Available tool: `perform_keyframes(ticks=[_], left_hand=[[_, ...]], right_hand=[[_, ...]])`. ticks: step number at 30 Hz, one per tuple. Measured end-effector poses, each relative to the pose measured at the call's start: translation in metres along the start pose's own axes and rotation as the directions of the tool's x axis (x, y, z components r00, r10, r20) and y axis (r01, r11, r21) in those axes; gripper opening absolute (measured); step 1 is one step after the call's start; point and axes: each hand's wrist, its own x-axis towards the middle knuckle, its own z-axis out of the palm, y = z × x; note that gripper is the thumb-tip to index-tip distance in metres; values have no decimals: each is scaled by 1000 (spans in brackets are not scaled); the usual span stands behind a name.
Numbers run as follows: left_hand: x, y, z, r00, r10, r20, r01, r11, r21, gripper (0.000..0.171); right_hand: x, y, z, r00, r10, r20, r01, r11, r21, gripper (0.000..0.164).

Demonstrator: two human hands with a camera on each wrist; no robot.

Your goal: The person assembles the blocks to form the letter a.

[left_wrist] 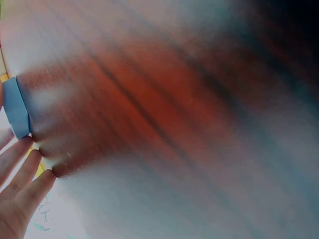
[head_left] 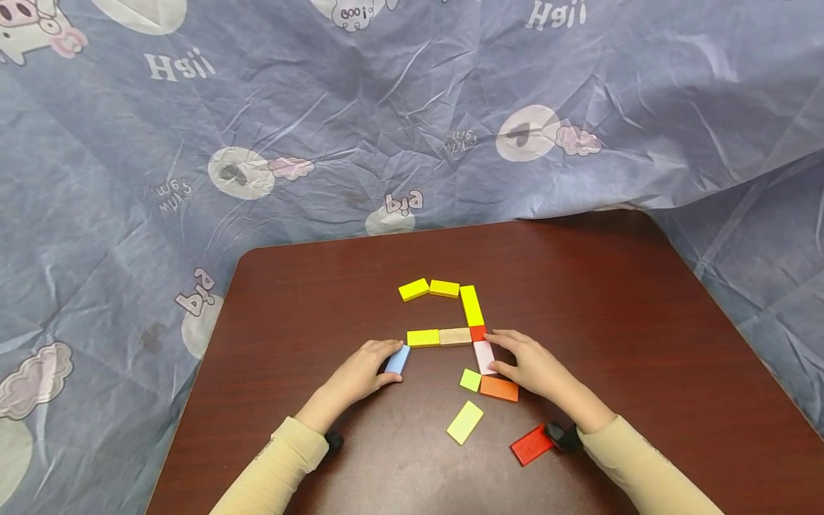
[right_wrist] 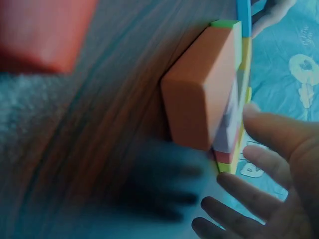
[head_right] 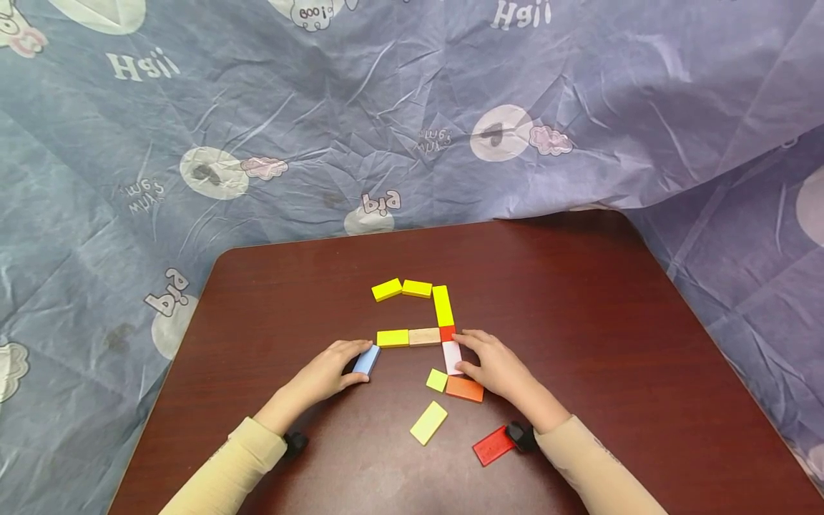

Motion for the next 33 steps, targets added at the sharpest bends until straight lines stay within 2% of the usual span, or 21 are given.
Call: perform_keyframes(ticks=[5, 13, 27, 30, 33], left_hand=[[0, -1, 0, 1000, 1, 1, -1, 1000, 1, 61], [1, 0, 0, 1000, -14, 3, 14, 1000, -9, 62], [1, 2, -1, 995, -91, 37, 93, 994, -57, 65], [0, 4, -1, 995, -99, 13, 99, 993, -58, 63], [-1, 12, -3, 997, -68, -24, 67, 996, -55, 57]], right_hand=[[7, 0, 1, 996, -10, 85, 9, 1000, 12, 60], [9, -2, 1, 987, 32, 160, -32, 999, 3, 61], [10, 0, 2, 987, 18, 158, -20, 1000, 14, 60], [10, -1, 1, 988, 12, 152, -16, 1000, 25, 60], [9, -2, 1, 990, 10, 140, -14, 1000, 25, 60]])
